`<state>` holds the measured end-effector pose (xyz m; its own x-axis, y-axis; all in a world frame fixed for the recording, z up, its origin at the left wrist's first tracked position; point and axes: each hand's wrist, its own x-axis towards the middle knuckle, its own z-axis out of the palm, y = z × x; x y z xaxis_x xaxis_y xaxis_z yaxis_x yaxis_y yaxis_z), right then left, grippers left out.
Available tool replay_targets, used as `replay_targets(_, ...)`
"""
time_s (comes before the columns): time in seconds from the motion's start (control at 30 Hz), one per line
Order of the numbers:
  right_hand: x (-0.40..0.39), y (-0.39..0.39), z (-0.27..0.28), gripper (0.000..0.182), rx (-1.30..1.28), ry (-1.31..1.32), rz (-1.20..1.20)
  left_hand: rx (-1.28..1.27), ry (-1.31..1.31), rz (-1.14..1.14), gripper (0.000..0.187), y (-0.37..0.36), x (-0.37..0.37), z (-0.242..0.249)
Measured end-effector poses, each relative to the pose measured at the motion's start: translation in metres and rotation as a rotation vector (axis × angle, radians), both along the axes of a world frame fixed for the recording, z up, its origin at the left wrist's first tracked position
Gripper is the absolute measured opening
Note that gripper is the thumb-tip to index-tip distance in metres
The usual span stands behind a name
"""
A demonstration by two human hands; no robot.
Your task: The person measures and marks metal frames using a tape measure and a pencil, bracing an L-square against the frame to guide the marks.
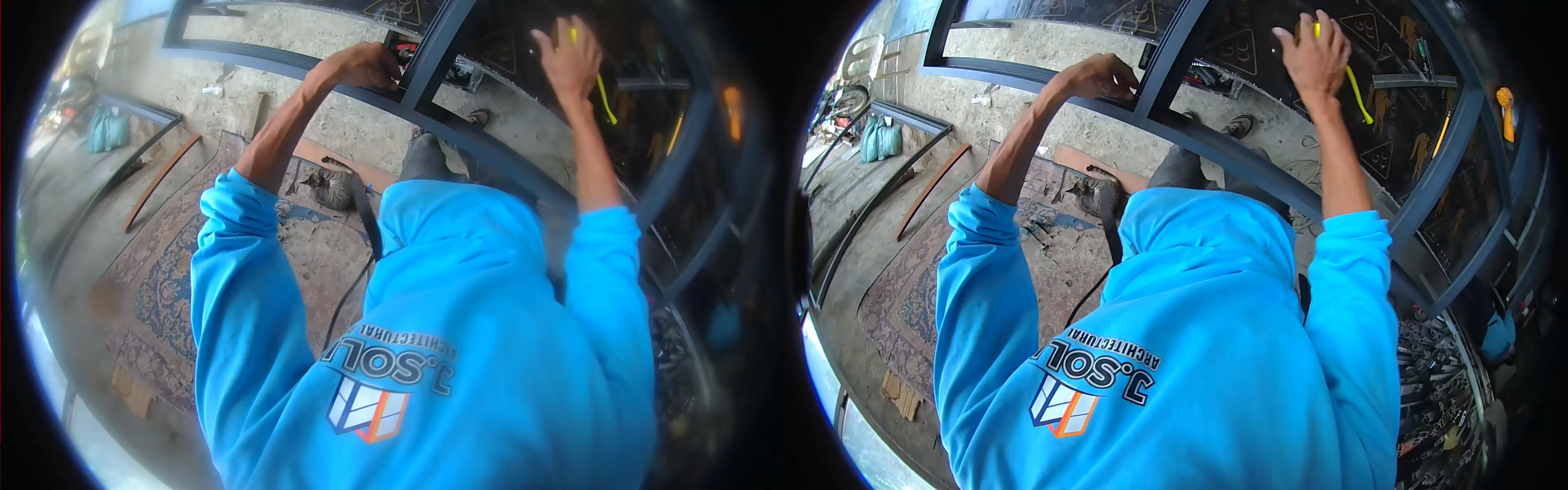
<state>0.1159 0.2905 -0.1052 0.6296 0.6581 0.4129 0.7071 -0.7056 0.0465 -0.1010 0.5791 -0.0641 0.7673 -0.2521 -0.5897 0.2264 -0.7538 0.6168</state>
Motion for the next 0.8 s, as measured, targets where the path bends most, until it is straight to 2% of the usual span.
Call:
replay_targets(0.07,0.028,-0.015,-0.001,0.048,-0.052,0.029,0.08,-0.018,-0.045,0.025,0.024,0.001,-0.005,-0.015)
replay_targets(0.13,0.009,-0.01,0.034,0.044,-0.342,-0.074,-0.025,-0.042,-0.07,0.035,0.022,-0.002,-0.013,-0.02)
replay_targets(0.17,0.001,-0.009,0.035,0.044,-0.343,-0.074,-0.038,-0.051,-0.061,0.047,0.022,-0.003,-0.014,-0.02)
replay_targets(0.23,-0.011,-0.002,0.034,0.027,0.221,0.148,0.194,-0.085,-0.083,0.083,0.021,0.0,-0.014,-0.02)
replay_targets(0.3,-0.09,0.02,0.056,0.025,0.471,1.03,-0.155,-0.119,-0.039,0.064,0.021,0.003,-0.01,-0.024)
replay_targets(0.33,-0.119,0.024,0.037,0.028,0.54,1.311,-0.186,-0.138,-0.007,0.052,0.021,0.005,-0.007,-0.026)
replay_targets(0.37,-0.143,0.032,0.024,0.034,0.437,1.606,-0.305,-0.149,-0.034,0.05,0.022,0.005,-0.007,-0.029)
replay_targets(0.4,-0.162,0.039,0.01,0.038,0.336,1.553,-0.18,-0.154,-0.029,0.043,0.022,0.004,-0.007,-0.028)
replay_targets(0.47,-0.17,0.054,0.005,0.034,0.396,1.51,-0.188,-0.124,0.0,-0.003,0.022,0.004,-0.003,-0.025)
replay_targets(0.53,-0.167,0.059,0.011,0.027,0.287,1.528,-0.156,-0.132,-0.019,-0.013,0.021,0.003,-0.004,-0.029)
replay_targets(0.57,-0.169,0.059,0.008,0.024,0.317,1.584,-0.136,-0.136,-0.045,-0.015,0.021,0.003,-0.005,-0.03)
replay_targets(0.63,-0.169,0.058,0.0,0.024,0.34,1.592,-0.151,-0.125,-0.067,-0.03,0.021,0.003,-0.008,-0.031)
replay_targets(0.8,-0.17,0.062,0.019,0.027,0.36,1.684,-0.235,-0.097,-0.086,-0.048,0.021,0.001,-0.008,-0.028)
